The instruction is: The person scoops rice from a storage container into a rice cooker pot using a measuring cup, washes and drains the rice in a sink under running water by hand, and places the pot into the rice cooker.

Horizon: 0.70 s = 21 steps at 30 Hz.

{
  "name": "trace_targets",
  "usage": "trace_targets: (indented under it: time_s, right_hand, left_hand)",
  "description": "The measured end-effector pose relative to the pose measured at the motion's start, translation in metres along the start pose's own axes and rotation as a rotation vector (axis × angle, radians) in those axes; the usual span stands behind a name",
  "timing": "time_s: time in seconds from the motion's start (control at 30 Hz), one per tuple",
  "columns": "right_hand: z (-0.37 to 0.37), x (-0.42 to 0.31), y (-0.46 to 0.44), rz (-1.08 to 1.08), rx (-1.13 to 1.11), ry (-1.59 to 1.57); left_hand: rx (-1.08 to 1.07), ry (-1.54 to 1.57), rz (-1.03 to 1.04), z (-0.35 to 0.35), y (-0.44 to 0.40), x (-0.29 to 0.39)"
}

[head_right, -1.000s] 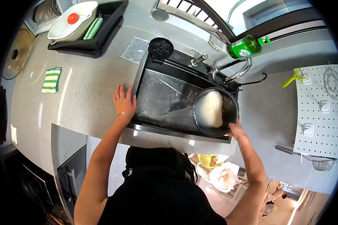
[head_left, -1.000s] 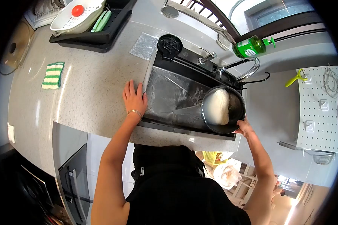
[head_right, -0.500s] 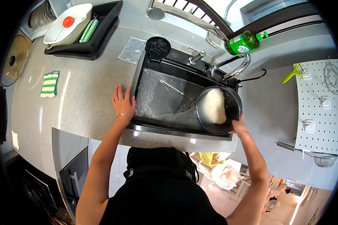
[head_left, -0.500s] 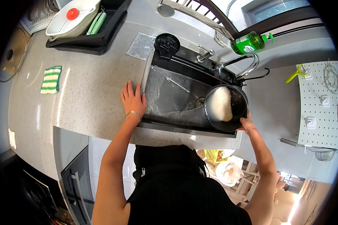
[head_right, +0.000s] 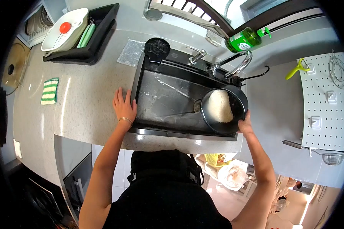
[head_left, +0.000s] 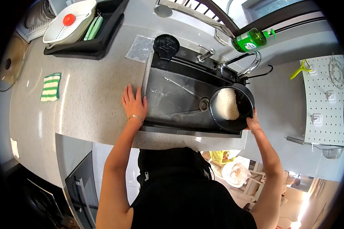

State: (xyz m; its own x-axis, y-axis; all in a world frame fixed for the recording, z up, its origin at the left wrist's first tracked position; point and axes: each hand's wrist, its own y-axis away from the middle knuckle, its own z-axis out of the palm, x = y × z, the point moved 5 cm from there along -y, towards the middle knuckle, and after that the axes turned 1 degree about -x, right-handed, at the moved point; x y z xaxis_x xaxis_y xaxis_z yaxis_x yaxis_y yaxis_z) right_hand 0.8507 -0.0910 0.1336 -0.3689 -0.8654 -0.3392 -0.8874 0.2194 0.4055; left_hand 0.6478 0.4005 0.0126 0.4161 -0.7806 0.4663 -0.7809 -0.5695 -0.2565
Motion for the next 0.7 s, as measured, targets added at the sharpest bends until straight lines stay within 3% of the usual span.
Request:
trace_targets:
  time_s: [0.5,0.7]
  right_hand:
    - [-0.009,-0.015,0.013,-0.098,0.103,0.139]
    - [-0.012,0.025,-0.026,-0.312,0.203,0.238]
  left_hand:
    - [0.015,-0.006,0.025,-0.003,0.000,0.004]
    - [0.010,-0.018,0.029,-0.001,0.000,0.003]
